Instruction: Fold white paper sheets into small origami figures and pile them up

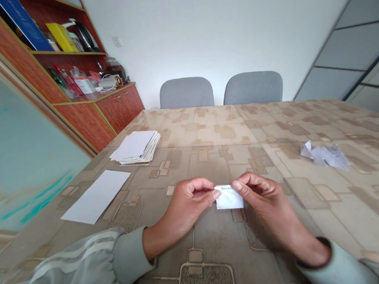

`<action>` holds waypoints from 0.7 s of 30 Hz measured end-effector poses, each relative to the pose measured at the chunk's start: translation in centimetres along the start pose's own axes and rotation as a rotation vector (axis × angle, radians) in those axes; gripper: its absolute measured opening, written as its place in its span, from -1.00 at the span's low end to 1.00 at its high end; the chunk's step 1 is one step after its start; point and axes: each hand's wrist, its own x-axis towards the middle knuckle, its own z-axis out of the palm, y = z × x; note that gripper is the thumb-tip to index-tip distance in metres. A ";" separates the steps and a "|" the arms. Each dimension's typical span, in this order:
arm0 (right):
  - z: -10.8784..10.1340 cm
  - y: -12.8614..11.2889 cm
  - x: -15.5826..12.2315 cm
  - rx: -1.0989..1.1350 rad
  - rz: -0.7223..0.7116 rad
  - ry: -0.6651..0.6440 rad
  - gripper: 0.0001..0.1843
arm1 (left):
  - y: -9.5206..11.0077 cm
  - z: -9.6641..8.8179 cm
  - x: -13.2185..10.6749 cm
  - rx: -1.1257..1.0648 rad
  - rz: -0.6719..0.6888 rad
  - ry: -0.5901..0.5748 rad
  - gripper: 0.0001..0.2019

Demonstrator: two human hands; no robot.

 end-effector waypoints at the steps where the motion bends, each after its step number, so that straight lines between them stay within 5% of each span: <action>1: -0.2 -0.1 0.1 -0.066 -0.038 -0.011 -0.73 | 0.1 0.0 0.0 0.026 0.033 0.031 -0.85; 6: -0.6 -0.9 0.0 -0.372 -0.215 -0.061 -0.85 | 0.7 -0.2 -0.3 0.214 0.191 0.032 -0.90; 15: -0.4 -0.6 0.0 -0.170 -0.108 -0.064 -0.77 | 0.4 -0.1 -0.1 0.001 0.082 0.027 -0.84; 21: -0.7 -1.2 -0.1 -0.364 -0.245 -0.141 -0.92 | 0.4 -0.5 -0.2 0.340 0.306 0.019 -0.88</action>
